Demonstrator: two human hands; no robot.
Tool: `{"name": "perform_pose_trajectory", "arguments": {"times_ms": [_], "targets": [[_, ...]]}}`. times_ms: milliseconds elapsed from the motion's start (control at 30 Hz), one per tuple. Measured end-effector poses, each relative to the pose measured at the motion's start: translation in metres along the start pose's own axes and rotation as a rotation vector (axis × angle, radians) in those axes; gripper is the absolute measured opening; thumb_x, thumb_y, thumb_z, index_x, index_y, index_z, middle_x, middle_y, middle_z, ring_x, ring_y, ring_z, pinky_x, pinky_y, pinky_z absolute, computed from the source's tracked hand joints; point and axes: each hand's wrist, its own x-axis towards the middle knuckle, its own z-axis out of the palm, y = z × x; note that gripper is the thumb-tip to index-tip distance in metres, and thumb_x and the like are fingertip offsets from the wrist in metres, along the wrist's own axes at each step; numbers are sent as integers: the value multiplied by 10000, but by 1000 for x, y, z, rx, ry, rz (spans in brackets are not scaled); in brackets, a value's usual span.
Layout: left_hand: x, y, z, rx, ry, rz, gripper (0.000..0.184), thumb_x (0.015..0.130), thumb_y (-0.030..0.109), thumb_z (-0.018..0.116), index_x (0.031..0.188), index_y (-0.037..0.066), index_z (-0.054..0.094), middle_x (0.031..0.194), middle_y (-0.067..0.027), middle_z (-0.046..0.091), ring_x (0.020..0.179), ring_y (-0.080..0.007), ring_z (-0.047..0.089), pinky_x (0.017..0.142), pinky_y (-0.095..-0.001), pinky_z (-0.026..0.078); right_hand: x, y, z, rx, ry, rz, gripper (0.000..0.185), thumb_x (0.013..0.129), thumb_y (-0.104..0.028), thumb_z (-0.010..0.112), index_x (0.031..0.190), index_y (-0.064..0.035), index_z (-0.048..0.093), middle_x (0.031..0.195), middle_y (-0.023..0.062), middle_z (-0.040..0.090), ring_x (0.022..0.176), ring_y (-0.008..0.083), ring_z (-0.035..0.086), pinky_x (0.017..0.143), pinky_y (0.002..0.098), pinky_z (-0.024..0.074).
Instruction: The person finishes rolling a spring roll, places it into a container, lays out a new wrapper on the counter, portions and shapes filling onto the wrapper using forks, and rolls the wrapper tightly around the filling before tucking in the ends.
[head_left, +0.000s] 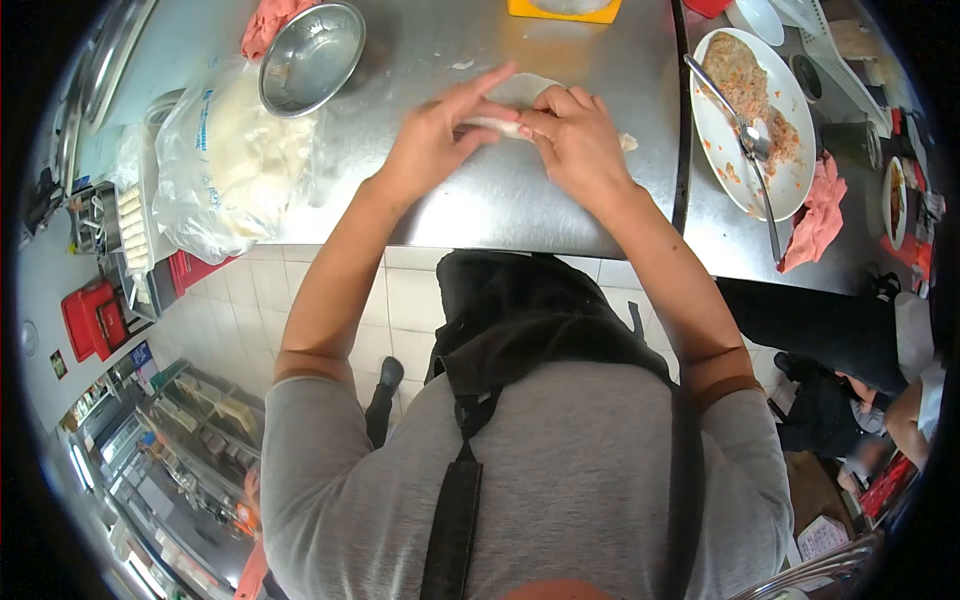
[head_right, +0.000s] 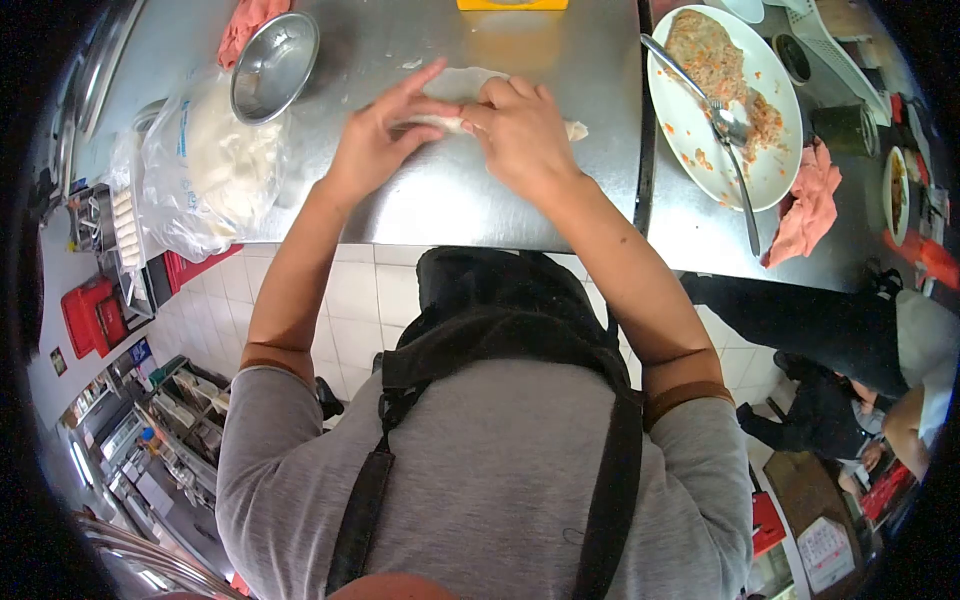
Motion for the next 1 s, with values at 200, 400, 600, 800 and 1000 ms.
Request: {"name": "perform_pose_trajectory", "arguments": {"times_ms": [200, 400, 600, 800, 1000], "targets": [[8, -3, -4, 69, -38, 0, 851, 826, -7, 805, 1580, 165, 449, 1104, -94, 794, 1084, -197, 731, 1032, -351, 543, -5, -2, 2, -57, 92, -69, 271, 865, -125, 736, 1132, -96, 770, 1020, 30, 648, 1022, 240, 587, 880, 414, 456], [39, -5, -20, -114, -207, -254, 850, 860, -10, 776, 1605, 193, 422, 1051, -84, 802, 982, -139, 724, 942, -312, 543, -4, 1, 2, -86, 198, -179, 378, 786, -78, 805, 1161, -74, 753, 1043, 43, 651, 962, 265, 599, 844, 403, 494], [28, -5, -15, -87, -153, -184, 895, 843, -48, 774, 1615, 215, 405, 1046, -77, 791, 987, -128, 707, 934, -314, 565, 6, 8, -3, -48, 96, -119, 320, 821, -101, 778, 1140, -82, 765, 1006, 44, 677, 993, 259, 610, 892, 406, 498], [29, -7, -17, -91, -97, -172, 946, 827, -76, 775, 1629, 218, 369, 1050, -79, 784, 975, -125, 698, 956, -329, 582, 8, 11, -6, 7, 47, -65, 329, 809, -109, 793, 1137, -97, 771, 979, 45, 666, 1003, 266, 611, 910, 407, 494], [46, -15, -28, -120, -180, -249, 928, 844, -51, 772, 1632, 218, 363, 1045, -89, 784, 962, -130, 699, 954, -331, 569, 3, 10, -11, -55, 117, -73, 293, 833, -110, 790, 1126, -136, 800, 993, 33, 665, 955, 244, 601, 876, 409, 489]]}}
